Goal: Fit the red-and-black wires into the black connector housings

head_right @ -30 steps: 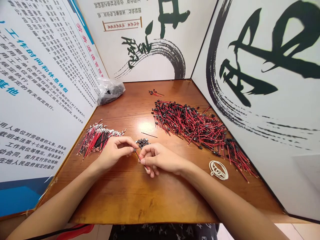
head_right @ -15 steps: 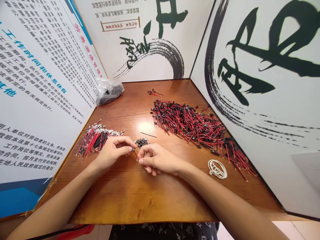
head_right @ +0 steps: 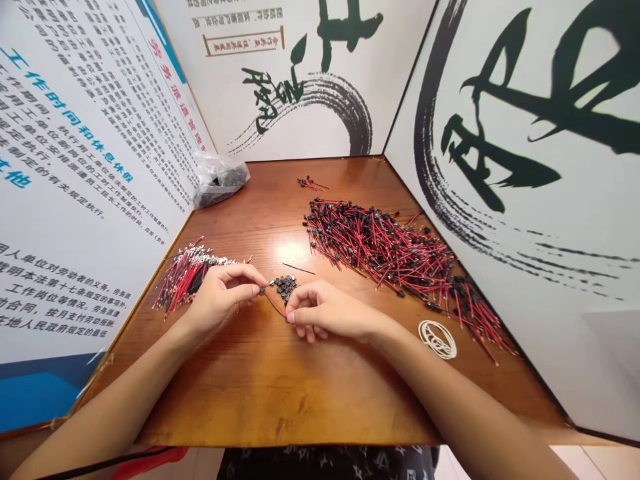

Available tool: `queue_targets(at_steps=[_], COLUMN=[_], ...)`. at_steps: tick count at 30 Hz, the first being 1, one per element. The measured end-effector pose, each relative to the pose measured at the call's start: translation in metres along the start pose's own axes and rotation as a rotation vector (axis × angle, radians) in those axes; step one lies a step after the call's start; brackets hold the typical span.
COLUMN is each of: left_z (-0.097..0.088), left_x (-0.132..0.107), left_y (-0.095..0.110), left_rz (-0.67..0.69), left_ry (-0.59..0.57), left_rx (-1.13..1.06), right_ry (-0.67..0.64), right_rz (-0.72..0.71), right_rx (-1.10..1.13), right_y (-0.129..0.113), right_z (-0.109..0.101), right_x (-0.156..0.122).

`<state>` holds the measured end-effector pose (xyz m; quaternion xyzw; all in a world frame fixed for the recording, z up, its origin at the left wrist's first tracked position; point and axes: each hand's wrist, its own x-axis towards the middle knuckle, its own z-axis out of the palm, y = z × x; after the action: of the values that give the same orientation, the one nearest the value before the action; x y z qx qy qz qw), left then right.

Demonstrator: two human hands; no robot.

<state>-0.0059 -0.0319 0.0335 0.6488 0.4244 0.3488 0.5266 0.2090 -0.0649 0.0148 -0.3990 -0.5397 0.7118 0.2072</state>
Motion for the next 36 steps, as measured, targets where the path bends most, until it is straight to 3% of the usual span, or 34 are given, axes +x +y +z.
queue_targets(at_steps=[6, 13, 20, 24, 36], left_z=[0.0, -0.001, 0.001, 0.005, 0.013], left_x=[0.0, 0.002, -0.001, -0.003, -0.004], left_y=[-0.001, -0.003, 0.0, 0.001, -0.001], left_rz=[0.001, 0.022, -0.063, -0.038, -0.099], left_ry=[0.006, 0.005, -0.155, -0.258, -0.296], left_rx=[-0.035, -0.065, 0.109, 0.206, 0.167], right_ry=[-0.015, 0.059, 0.112, 0.13, 0.251], right_rz=[0.02, -0.025, -0.039, -0.072, -0.187], right_rx=[0.003, -0.008, -0.078, -0.135, -0.163], right_y=[0.002, -0.001, -0.003, -0.004, -0.002], right_z=[-0.002, -0.004, -0.004, -0.004, 0.002], right_x=[0.0, 0.0, -0.001, 0.0, 0.001])
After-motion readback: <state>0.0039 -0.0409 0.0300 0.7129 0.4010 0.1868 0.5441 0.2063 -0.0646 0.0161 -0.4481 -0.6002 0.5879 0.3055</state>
